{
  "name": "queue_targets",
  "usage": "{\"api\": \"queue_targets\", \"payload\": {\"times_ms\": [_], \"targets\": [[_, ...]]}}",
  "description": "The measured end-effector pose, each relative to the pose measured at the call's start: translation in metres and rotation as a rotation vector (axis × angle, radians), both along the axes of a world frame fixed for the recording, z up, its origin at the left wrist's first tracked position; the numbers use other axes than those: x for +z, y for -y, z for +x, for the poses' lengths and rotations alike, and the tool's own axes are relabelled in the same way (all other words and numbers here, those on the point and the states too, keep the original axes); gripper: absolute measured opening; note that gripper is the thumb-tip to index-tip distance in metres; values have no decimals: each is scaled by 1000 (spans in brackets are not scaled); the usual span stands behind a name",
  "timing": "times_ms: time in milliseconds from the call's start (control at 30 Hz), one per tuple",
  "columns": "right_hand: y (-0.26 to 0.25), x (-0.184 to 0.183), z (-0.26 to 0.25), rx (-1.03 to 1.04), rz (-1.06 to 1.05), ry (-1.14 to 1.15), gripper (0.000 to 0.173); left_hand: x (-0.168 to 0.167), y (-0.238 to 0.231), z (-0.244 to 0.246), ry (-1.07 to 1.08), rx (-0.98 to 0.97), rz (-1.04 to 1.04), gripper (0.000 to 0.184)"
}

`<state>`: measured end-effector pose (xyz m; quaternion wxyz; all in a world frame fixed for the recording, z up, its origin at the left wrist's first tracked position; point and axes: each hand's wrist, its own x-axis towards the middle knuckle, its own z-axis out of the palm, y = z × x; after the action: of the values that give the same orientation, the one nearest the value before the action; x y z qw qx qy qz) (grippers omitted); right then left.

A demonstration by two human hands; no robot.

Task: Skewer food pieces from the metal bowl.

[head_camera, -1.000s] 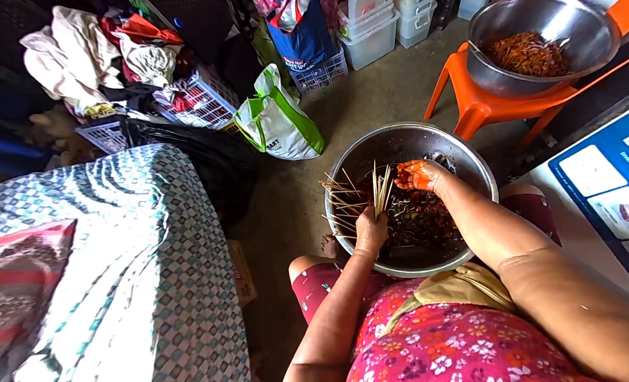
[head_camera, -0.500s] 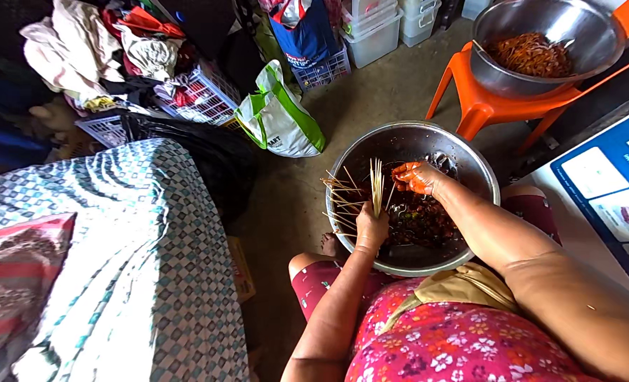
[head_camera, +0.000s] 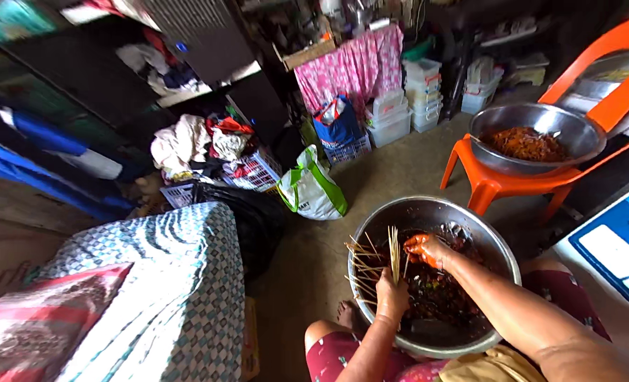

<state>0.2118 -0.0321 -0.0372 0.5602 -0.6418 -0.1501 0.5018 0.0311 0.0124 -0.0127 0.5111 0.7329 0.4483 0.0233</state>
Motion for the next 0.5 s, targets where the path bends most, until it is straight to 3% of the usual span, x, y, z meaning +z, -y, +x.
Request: {"api": "queue_targets", "payload": {"times_ms": [267, 400, 500], "targets": [[4, 0, -13, 13, 41, -37, 16, -1, 3, -2, 27, 30, -41, 32], [8, -4, 7, -126, 51, -45, 20, -1, 5, -5, 77, -4, -64, 28], [11, -5, 22, -225, 48, -80, 22, -1, 3, -8, 51, -35, 50, 25]]}}
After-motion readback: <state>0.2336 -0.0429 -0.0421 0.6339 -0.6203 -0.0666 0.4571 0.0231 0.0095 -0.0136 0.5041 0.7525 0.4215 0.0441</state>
